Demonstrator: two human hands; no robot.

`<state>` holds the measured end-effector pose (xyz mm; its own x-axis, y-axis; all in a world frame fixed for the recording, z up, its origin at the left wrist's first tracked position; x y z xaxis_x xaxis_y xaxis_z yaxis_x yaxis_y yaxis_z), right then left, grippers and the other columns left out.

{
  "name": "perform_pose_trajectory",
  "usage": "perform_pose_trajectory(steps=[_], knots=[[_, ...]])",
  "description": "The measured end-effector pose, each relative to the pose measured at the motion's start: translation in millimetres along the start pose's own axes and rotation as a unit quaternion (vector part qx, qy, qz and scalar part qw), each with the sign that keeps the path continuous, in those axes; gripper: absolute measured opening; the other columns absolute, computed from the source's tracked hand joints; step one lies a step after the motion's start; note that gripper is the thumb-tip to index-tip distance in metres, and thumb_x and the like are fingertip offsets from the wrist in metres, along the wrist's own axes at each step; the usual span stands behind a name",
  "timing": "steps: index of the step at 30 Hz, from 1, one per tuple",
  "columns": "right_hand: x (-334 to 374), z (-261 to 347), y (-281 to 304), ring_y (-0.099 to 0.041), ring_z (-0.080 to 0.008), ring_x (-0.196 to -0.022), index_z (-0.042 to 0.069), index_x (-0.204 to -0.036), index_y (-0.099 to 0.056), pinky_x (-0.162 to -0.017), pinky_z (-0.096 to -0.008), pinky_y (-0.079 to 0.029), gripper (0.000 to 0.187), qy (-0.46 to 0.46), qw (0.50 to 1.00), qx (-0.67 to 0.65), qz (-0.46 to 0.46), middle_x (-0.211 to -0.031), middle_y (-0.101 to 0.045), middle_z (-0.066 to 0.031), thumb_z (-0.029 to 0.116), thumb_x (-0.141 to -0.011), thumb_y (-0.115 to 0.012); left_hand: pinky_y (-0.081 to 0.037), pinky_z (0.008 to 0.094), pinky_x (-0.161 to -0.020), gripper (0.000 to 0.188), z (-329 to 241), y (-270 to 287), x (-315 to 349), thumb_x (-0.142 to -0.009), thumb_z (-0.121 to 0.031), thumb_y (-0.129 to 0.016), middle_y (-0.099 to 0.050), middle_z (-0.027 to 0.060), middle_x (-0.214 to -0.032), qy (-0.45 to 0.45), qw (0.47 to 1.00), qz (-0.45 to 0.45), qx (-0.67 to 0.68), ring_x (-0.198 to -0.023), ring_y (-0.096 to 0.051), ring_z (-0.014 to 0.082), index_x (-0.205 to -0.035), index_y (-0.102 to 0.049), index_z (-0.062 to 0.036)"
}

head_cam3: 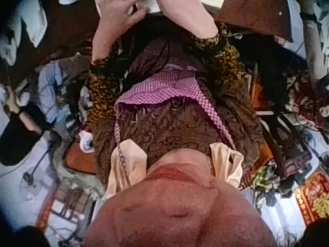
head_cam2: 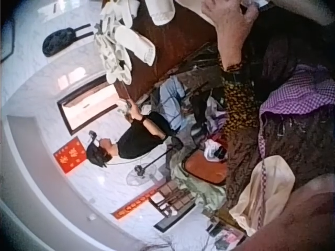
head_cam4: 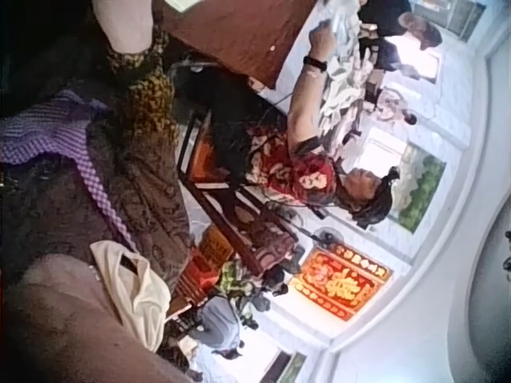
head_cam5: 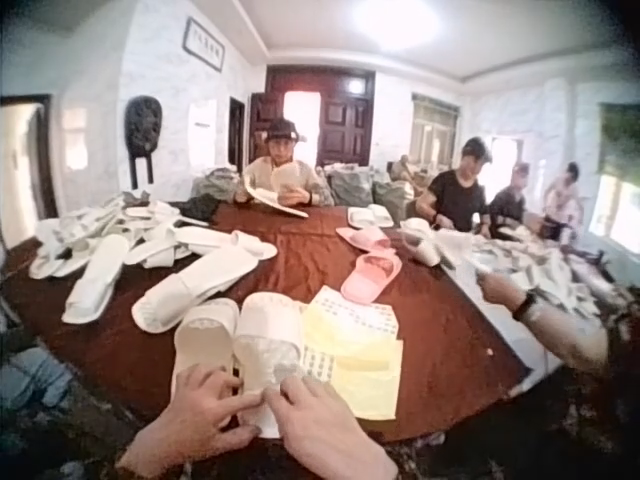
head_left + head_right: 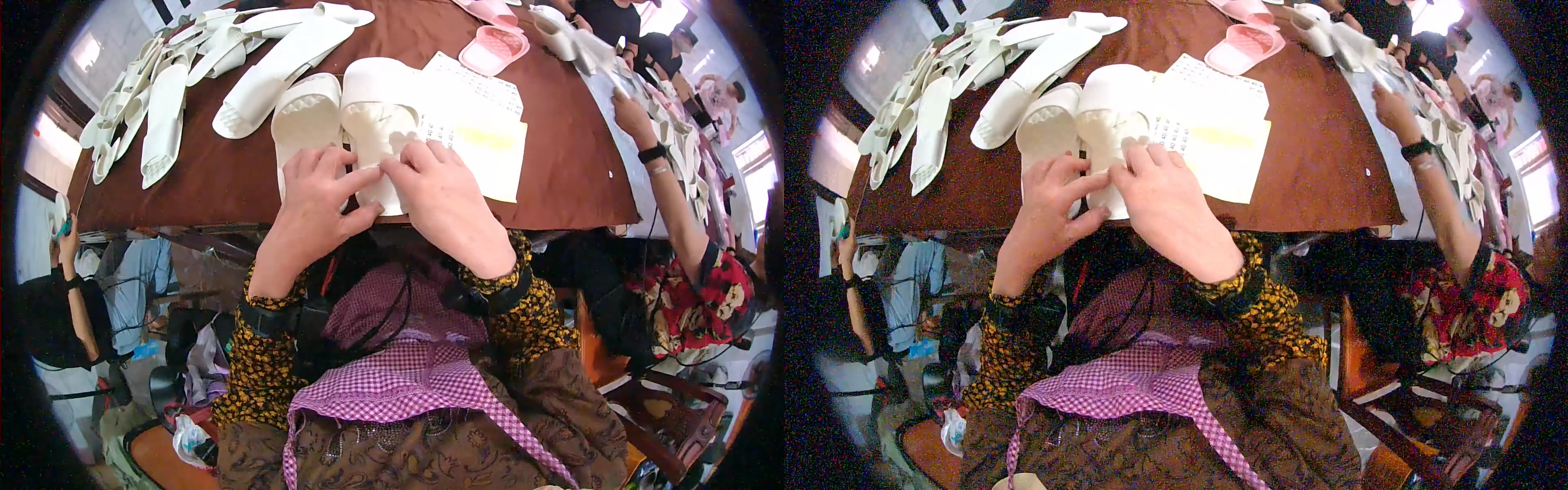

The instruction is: The recorder is applying small size stickers to the inside of white hotel-style slippers at a manufacturing table with other workers.

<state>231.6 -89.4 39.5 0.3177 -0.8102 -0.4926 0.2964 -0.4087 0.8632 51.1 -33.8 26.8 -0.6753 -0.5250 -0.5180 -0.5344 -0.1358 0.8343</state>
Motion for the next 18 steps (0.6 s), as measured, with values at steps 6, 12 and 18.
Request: perform_pose_trajectory(steps=[6,12,18], knots=[[-6.1,-1.3,-3.2,-0.054,-0.0254,-0.09,0.007,-0.105,-0.06,-0.077,-0.0369,-0.046,0.029,0.033,0.998,0.059,-0.016,-0.095,-0.052,-0.0088,0.014,-0.076,-0.058,-0.033,0.0453,-0.097,0.036,2.1,-1.5,1.2,-0.072,-0.026,-0.072,-0.057,0.0077,-0.103,-0.012,1.0,-0.014,-0.002,-0.107,-0.048,0.0289,-0.106,-0.067,-0.0155],[-7.5,-2.9,-3.7,-0.054,-0.0242,-0.089,0.006,-0.104,-0.06,-0.075,-0.0356,-0.046,0.029,0.053,0.995,0.084,-0.011,-0.093,-0.052,-0.0078,0.014,-0.076,-0.059,-0.033,0.0453,-0.097,0.033,1.0,-1.1,0.1,-0.072,-0.025,-0.072,-0.057,0.008,-0.103,-0.018,0.999,-0.026,-0.006,-0.106,-0.048,0.0293,-0.103,-0.068,-0.0144],[-9.1,-1.4,-5.2,-0.054,-0.0238,-0.089,0.007,-0.102,-0.06,-0.075,-0.035,-0.046,0.028,0.061,0.993,0.097,0.001,-0.091,-0.052,-0.0068,0.015,-0.076,-0.06,-0.033,0.046,-0.098,0.027,4.3,-3.4,2.8,-0.074,-0.024,-0.071,-0.057,0.0084,-0.105,-0.024,1.0,-0.017,0.001,-0.108,-0.048,0.0305,-0.099,-0.069,-0.0138]])
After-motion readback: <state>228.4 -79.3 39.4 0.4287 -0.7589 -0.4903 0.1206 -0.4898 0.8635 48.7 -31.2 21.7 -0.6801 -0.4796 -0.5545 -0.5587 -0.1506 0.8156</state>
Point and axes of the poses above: each hand's wrist, its own x-axis away from the middle knuckle, its own y-axis out of the back of the hand, z = x × y, the point moved 1 cm from there along -x, towards the middle knuckle
